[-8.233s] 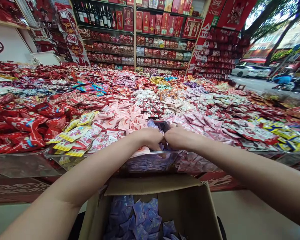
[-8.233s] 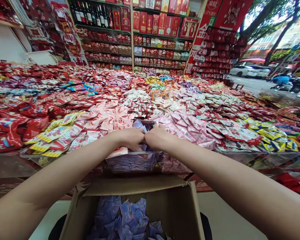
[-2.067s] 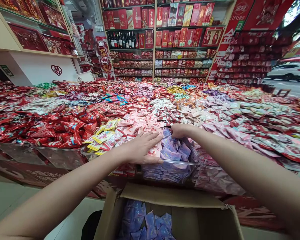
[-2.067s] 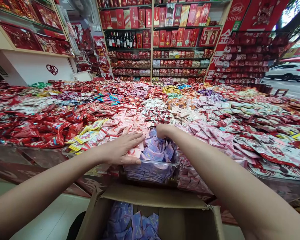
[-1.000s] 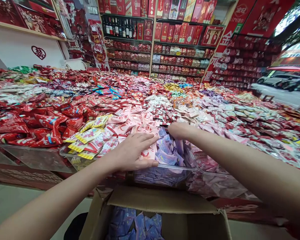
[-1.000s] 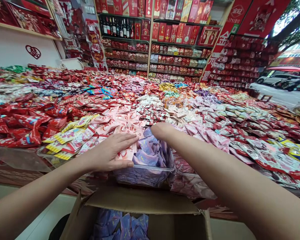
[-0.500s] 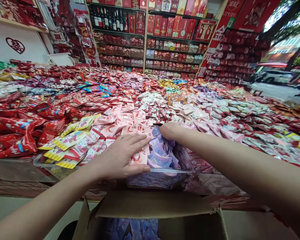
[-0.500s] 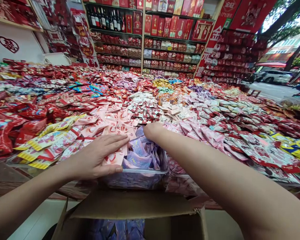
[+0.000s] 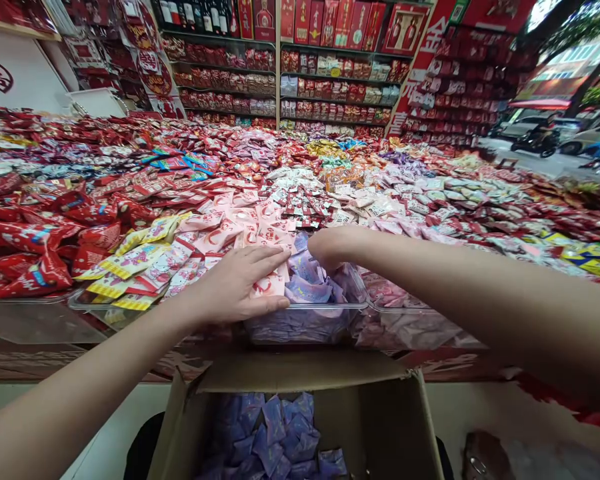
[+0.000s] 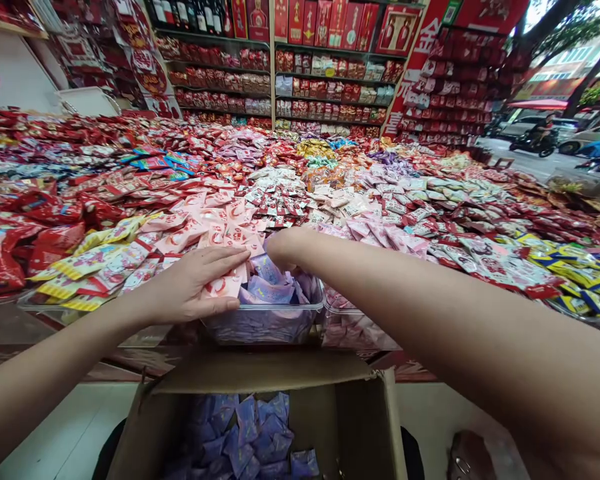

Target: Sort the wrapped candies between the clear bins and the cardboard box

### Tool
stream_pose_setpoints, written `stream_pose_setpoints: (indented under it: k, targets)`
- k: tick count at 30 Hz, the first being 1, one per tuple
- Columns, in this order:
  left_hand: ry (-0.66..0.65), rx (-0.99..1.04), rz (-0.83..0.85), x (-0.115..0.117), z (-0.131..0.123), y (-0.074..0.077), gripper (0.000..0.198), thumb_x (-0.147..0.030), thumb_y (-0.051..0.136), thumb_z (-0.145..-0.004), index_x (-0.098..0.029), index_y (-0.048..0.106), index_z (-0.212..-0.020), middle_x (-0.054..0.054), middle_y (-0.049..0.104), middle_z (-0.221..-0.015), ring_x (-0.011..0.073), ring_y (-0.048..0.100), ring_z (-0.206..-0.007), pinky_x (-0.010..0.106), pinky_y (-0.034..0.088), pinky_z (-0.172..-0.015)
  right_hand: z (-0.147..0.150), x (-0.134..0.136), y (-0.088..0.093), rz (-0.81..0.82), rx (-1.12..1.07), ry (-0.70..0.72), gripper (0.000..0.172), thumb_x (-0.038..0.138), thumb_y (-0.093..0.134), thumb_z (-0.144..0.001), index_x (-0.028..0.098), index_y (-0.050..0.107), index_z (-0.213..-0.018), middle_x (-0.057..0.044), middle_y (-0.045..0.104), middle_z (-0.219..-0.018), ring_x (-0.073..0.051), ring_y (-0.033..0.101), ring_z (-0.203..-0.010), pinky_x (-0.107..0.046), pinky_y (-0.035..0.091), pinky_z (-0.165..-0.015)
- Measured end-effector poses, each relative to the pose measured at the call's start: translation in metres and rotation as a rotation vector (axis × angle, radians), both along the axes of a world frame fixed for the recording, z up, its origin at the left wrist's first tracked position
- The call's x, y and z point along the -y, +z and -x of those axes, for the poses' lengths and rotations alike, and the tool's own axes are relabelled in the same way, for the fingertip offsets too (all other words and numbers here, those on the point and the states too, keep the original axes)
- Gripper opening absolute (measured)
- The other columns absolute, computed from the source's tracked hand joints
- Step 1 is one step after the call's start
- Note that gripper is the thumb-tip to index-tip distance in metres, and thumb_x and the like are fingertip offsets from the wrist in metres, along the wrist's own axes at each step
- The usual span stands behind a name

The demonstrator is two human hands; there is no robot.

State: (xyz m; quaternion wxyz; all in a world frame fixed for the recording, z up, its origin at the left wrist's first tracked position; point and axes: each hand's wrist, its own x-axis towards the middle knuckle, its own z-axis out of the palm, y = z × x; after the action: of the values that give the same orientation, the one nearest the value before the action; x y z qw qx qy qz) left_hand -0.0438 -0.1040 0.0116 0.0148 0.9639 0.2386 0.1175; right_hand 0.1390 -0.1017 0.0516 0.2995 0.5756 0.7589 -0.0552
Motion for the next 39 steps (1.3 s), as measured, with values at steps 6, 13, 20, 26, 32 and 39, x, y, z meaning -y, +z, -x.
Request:
stream_pose_setpoints:
  k: [6,13,20,26,32,39]
  targets:
    - [-0.008,-0.028,-0.014,0.003,0.0,0.001,0.068,-0.058,0.038,-0.077,-0.018,0.031,-0.132,0.011,0.036,-0.135,0.0241,0.034,-0.121,0.038,0.025,-0.1,0.001,0.021,-0.009,0.103,0.141,-0.024,0.027,0.002,0.059,-0.058,0.006,0.066,-0.084,-0.013,0.065,-0.087,-0.022,0.06,-0.081,-0.03,0.046,-0.071]
    - [0.016,-0.099,-0.098,0.013,0.002,0.015,0.059,-0.056,0.034,-0.079,-0.027,0.033,-0.13,0.009,0.038,-0.134,0.0261,0.037,-0.119,0.05,0.018,-0.097,-0.007,0.03,0.001,0.24,-0.15,-0.213,0.027,0.018,0.053,-0.073,0.003,0.059,-0.094,-0.01,0.064,-0.075,-0.015,0.06,-0.056,-0.028,0.047,-0.055]
    - [0.017,0.044,-0.204,0.019,-0.024,0.03,0.033,-0.038,0.038,-0.083,-0.024,0.062,-0.1,0.005,0.06,-0.109,0.0208,0.046,-0.103,0.038,0.029,-0.088,0.006,0.038,0.008,0.211,0.009,-0.157,0.029,0.027,0.066,-0.063,0.005,0.064,-0.081,-0.008,0.063,-0.07,-0.017,0.057,-0.068,-0.027,0.043,-0.061]
    - [0.022,-0.144,-0.168,0.024,-0.074,0.028,0.024,-0.031,0.047,-0.074,-0.019,0.067,-0.076,0.008,0.064,-0.087,0.0253,0.047,-0.089,0.041,0.034,-0.075,-0.003,0.032,0.008,0.187,0.084,-0.08,0.007,0.014,0.06,-0.059,0.009,0.065,-0.061,0.001,0.051,-0.05,-0.014,0.051,-0.064,-0.025,0.042,-0.06]
    - [0.05,-0.175,-0.049,0.017,-0.094,0.012,0.024,-0.036,0.052,-0.069,-0.019,0.067,-0.078,0.008,0.062,-0.079,0.0282,0.044,-0.093,0.042,0.035,-0.077,-0.014,0.023,0.005,0.17,0.124,0.02,0.018,0.002,0.048,-0.053,0.005,0.064,-0.061,-0.001,0.047,-0.048,-0.017,0.051,-0.059,-0.029,0.04,-0.057]
    - [0.129,-0.124,0.031,0.01,-0.104,-0.001,0.027,-0.039,0.057,-0.065,-0.018,0.068,-0.078,0.009,0.062,-0.075,0.0301,0.047,-0.092,0.043,0.034,-0.079,-0.016,0.022,0.005,0.113,0.059,-0.049,0.021,0.0,0.049,-0.054,0.003,0.067,-0.066,-0.006,0.057,-0.058,-0.019,0.054,-0.065,-0.029,0.042,-0.061]
